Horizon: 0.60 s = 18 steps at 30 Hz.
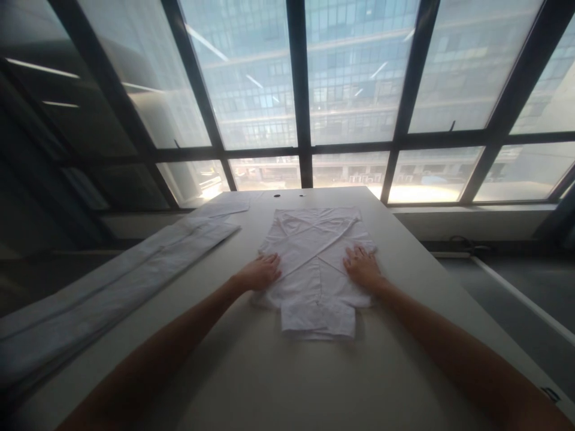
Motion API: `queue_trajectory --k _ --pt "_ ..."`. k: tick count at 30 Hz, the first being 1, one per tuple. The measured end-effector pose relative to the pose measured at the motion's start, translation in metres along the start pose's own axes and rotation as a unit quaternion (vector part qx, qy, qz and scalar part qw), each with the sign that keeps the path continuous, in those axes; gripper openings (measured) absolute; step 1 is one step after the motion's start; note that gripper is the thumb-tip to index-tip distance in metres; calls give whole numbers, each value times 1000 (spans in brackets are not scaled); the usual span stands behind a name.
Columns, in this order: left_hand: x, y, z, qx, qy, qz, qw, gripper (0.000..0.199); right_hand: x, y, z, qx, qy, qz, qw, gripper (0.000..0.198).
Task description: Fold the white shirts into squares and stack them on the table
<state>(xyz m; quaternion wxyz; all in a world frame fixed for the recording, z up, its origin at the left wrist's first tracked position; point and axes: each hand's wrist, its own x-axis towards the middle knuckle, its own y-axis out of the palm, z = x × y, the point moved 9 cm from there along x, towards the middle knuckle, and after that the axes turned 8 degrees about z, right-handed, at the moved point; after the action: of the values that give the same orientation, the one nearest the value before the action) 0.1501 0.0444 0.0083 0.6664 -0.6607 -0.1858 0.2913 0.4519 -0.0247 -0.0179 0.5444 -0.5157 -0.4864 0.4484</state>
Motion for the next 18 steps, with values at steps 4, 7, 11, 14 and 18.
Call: queue_trajectory --k 4,7,11,14,18 --pt "37 -19 -10 -44 -2 -36 998 50 2 -2 3 -9 11 -16 1000 50" --pt "76 -16 -4 -87 -50 -15 995 57 3 -2 5 1 5 -16 1000 50" --pt "88 -1 40 -107 -185 15 977 69 1 0 3 17 1 -17 1000 51" --pt "77 3 73 -108 -231 19 967 72 0 1 0 26 9 -23 999 52" --pt "67 -3 97 -102 -245 27 964 65 0 0 -1 36 15 -30 999 51"
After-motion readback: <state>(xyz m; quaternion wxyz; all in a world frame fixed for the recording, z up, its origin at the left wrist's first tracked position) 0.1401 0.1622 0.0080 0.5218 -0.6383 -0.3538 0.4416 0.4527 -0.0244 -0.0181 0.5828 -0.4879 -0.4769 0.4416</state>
